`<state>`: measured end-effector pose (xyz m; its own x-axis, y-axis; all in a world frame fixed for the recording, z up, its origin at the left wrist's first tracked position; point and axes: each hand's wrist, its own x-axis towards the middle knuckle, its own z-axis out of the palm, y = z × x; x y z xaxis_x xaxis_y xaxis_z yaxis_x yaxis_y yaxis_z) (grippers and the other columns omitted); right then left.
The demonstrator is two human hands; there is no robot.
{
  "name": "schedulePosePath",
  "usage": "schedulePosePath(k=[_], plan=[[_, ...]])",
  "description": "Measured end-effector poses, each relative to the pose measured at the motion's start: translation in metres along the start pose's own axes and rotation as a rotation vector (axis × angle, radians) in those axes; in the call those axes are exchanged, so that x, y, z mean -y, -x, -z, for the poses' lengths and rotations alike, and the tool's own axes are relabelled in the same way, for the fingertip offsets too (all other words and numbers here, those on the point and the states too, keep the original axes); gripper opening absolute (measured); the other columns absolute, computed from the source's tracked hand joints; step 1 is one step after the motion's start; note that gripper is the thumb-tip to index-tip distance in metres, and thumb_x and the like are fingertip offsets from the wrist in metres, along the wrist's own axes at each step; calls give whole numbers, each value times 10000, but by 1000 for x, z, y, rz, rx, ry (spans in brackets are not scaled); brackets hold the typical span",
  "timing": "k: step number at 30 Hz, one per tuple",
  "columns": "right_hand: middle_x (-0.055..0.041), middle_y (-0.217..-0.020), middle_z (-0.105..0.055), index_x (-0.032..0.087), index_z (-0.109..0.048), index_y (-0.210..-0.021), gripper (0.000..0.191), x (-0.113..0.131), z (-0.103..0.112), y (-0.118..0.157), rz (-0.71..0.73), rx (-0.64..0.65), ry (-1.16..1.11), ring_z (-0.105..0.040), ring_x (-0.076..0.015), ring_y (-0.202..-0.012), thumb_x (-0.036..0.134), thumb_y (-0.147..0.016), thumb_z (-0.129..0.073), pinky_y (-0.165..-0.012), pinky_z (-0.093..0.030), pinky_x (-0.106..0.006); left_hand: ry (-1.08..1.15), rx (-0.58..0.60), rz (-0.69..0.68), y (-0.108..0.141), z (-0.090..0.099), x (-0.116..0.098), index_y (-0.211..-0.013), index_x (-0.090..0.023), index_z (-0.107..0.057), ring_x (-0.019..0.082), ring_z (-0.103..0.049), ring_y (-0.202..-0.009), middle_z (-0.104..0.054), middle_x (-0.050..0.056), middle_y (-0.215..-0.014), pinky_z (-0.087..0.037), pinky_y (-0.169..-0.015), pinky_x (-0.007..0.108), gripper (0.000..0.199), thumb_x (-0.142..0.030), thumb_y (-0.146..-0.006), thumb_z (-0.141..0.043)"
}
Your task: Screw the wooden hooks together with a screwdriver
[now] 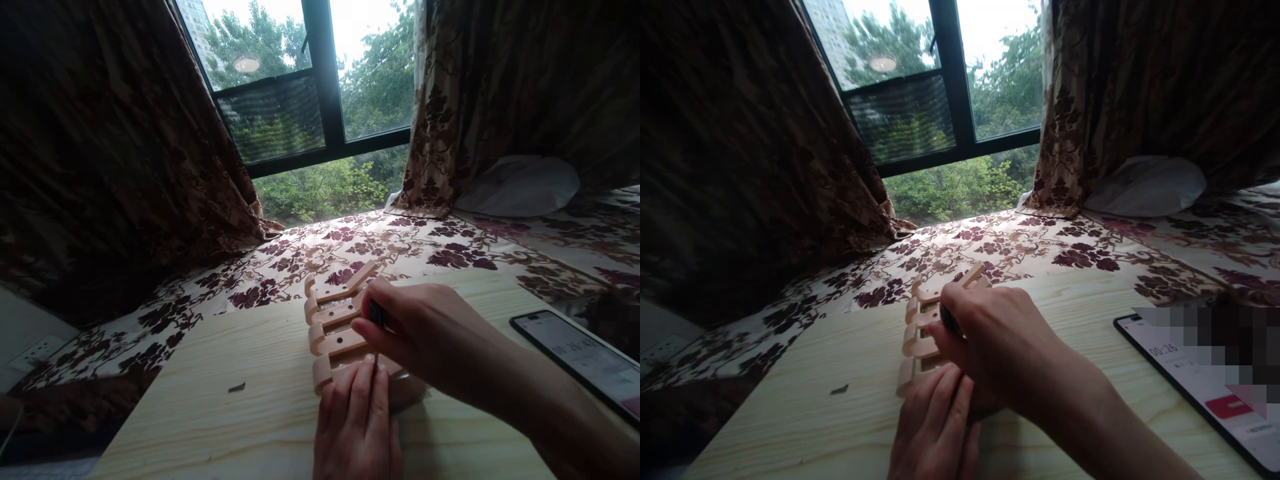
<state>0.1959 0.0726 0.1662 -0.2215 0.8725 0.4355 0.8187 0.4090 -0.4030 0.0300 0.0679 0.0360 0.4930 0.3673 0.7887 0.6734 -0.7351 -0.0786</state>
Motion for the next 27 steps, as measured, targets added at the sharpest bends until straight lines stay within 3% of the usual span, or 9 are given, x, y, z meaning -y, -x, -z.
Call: schedulePosePath(k=[6, 12, 19, 27], plan=[[40, -702, -585, 215, -550, -802, 101, 2, 3, 1, 106, 24, -113, -451, -100, -582, 236, -900, -560, -536, -291, -238, 31, -31, 31, 2, -4, -3, -1206, -117, -611, 250, -551, -1165, -651, 103, -1218, -420, -1004, 377, 347, -124, -891, -466], [26, -644, -561, 194, -548, -796, 148, 0, -1, -2, 24, -37, -34, -425, -104, -530, 293, -903, -565, -510, -265, -245, 48, -11, 32, 2, -3, -3, -1240, -103, -590, 249, -534, -1184, -637, 107, -1237, -408, -1017, 383, 362, -122, -910, -442], [40, -661, -544, 213, -516, -759, 168, 4, 5, 2, 87, 29, -93, -420, -105, -551, 281, -907, -554, -514, -270, -243, -4, 95, -77, 2, 9, 5, -1237, -92, -596, 267, -494, -1233, -599, 123, -1289, -408, -1029, 382, 378, -118, -868, -520], [19, -641, -559, 199, -550, -774, 182, 3, 2, 0, -4, -9, -42, -448, -116, -545, 321, -909, -544, -522, -284, -252, -9, 87, -74, 1, 7, 4, -1269, -87, -570, 270, -505, -1218, -603, 126, -1283, -439, -1001, 394, 399, -129, -879, -503]])
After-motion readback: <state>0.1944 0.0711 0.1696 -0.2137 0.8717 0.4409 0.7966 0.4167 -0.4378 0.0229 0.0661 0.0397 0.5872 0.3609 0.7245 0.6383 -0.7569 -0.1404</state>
